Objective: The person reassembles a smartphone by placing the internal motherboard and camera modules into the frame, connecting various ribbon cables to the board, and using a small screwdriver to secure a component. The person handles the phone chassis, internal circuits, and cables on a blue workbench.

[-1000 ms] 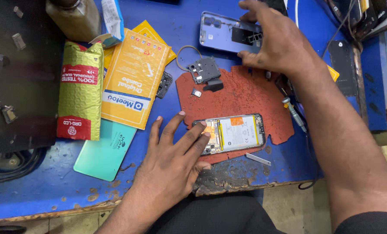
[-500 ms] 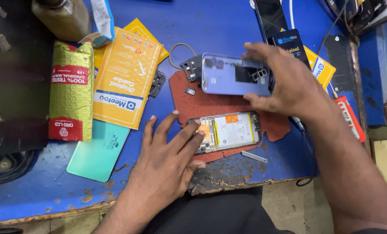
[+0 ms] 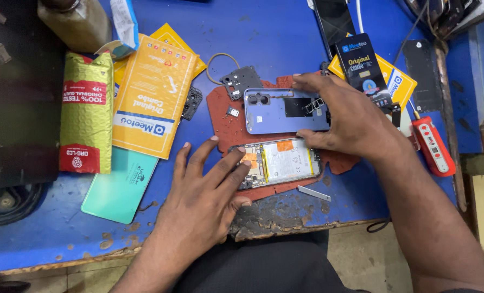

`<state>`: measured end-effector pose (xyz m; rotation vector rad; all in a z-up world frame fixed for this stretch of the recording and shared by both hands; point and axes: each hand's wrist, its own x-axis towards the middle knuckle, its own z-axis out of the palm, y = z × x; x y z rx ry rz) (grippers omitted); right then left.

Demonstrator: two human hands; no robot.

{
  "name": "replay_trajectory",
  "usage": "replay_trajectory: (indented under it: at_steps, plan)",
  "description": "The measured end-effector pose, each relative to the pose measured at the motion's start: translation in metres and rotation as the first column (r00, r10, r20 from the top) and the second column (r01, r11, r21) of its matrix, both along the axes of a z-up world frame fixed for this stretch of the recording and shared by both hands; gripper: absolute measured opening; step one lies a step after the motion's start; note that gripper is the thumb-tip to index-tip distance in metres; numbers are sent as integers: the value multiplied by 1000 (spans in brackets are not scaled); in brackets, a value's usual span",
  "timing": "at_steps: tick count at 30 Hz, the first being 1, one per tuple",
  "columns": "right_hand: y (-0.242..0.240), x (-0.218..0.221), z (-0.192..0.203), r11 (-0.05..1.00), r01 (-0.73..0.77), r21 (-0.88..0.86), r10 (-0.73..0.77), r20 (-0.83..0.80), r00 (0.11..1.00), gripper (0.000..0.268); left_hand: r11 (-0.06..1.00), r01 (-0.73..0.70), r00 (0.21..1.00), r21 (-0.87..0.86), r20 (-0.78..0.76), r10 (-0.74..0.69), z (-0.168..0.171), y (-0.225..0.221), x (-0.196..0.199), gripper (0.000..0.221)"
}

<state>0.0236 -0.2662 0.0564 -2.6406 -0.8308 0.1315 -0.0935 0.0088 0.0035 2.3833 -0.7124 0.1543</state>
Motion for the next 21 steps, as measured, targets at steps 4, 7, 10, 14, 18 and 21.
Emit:
replay_trajectory:
  at_steps: [4, 7, 10, 14, 18, 21]
  plan:
    - [-3, 0, -1, 999, 33, -24, -33, -22, 999, 89, 1000, -4, 1000, -15, -2, 4, 0, -1, 1, 50]
    - [-4, -1, 0, 1000, 19, 20, -19, -20, 1000, 91, 1000, -6, 1000, -14, -3, 6, -1, -1, 0, 50]
    - [-3, -1, 0, 1000, 9, 21, -8, -35, 999, 91, 1000, -4, 1000, -18, -2, 4, -1, -1, 0, 50]
    - [-2, -2, -1, 1000, 2, 22, -2, -25, 1000, 91, 1000, -4, 1000, -22, -7, 3, -1, -1, 1, 49]
    - [-4, 0, -2, 1000, -7, 17, 7, -20, 1000, 89, 1000, -7, 1000, -20, -14, 7, -1, -1, 0, 49]
    - [-4, 1, -2, 1000, 2, -11, -2, -3, 1000, 88, 1000, -4, 1000, -15, -18, 3, -2, -1, 0, 49]
